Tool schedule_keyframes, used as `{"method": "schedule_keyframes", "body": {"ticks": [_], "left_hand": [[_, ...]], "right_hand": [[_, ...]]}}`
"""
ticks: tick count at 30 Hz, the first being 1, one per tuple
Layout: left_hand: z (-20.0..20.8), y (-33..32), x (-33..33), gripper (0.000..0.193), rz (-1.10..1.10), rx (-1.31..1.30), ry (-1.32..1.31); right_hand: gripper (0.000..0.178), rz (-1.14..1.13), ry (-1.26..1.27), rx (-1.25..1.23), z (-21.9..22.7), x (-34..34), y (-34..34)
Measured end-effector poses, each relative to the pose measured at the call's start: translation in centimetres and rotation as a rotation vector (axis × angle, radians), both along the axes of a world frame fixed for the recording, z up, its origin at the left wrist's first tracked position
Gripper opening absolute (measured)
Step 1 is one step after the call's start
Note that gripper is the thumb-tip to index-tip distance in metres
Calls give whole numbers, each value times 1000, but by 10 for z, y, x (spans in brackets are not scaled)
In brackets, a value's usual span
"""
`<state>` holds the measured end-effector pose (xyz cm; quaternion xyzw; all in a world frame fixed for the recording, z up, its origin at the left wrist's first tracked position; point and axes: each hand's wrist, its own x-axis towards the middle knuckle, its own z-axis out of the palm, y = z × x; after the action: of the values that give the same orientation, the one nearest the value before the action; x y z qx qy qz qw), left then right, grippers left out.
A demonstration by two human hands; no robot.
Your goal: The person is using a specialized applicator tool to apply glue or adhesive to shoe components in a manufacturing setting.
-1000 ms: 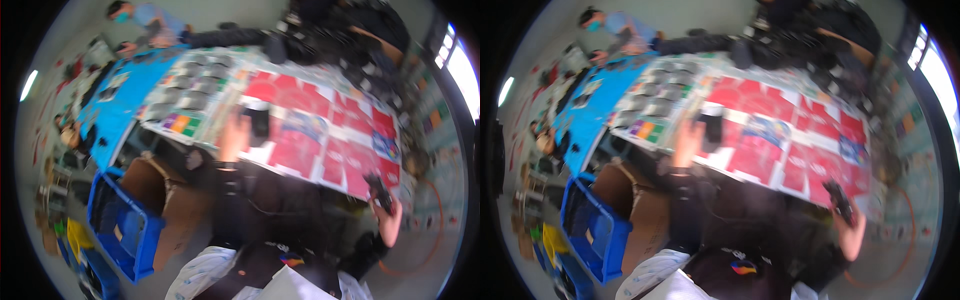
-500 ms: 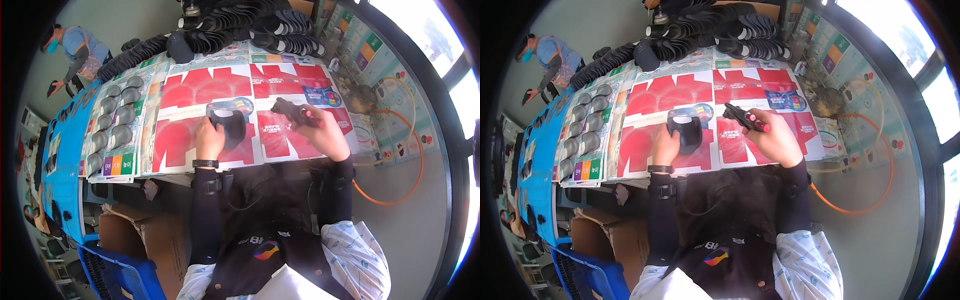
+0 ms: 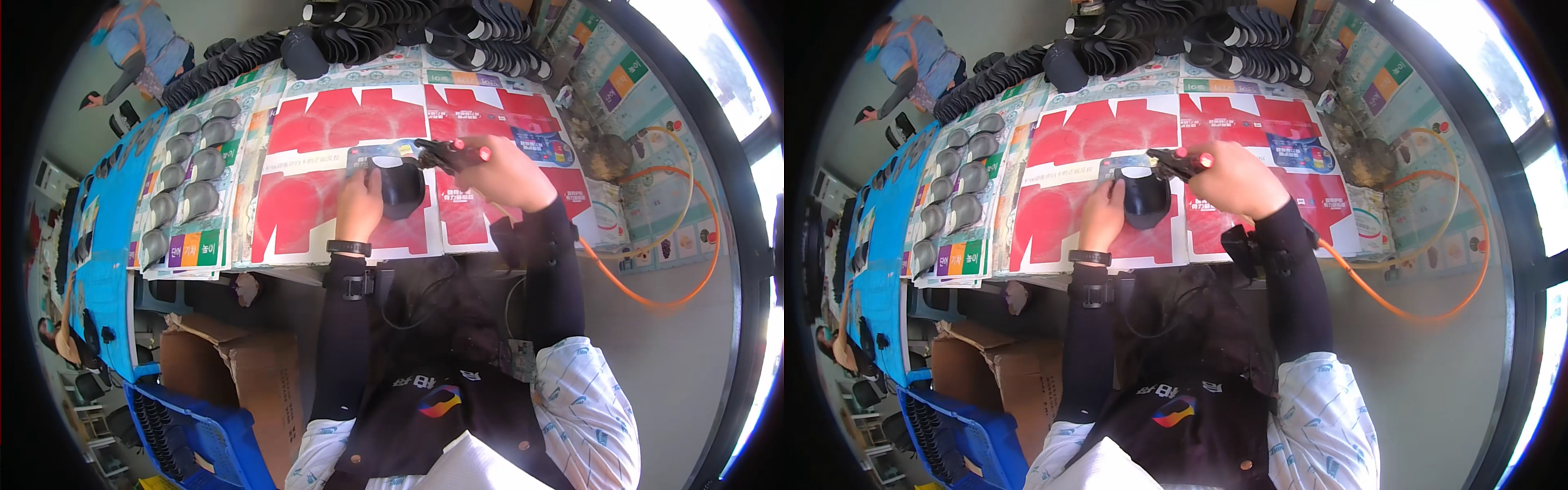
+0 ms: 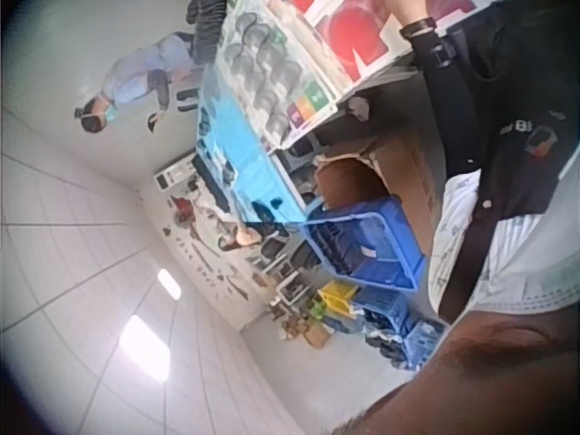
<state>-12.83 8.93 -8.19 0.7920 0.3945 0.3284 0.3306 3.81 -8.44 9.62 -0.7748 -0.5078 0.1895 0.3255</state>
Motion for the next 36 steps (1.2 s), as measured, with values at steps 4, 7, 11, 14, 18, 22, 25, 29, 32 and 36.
{"method": "schedule_keyframes", "body": {"ticks": [4, 7, 11, 14, 18, 22, 25, 29, 32, 36], "left_hand": [[1, 6, -2, 40, -12, -146, -52], [-1, 6, -3, 40, -20, -142, -72], [-4, 8, -7, 41, -36, -157, -44], [-5, 12, -10, 42, -34, -187, -60], [-8, 14, -11, 42, -27, -221, -43], [-11, 13, -9, 42, -23, -229, -58], [-9, 14, -9, 42, -45, -247, -85], [0, 10, -10, 40, -52, -266, -95], [5, 4, -8, 39, -48, -333, -121], [6, 3, 0, 37, -60, -128, -94]], "right_hand": [[29, 86, -20, -152, 1, 10, 32], [19, 146, -14, -154, -9, 15, 54], [14, 168, 87, -215, -23, 20, 75], [14, 162, 59, -203, -27, 23, 80], [15, 70, 11, -170, -32, 26, 77], [15, 178, 54, -163, -36, 25, 80], [23, 158, -27, -122, -36, 26, 80], [18, 39, -73, -131, -35, 29, 71], [18, 140, 9, -225, -35, 33, 65], [16, 156, -90, -139, -34, 38, 64]]}}
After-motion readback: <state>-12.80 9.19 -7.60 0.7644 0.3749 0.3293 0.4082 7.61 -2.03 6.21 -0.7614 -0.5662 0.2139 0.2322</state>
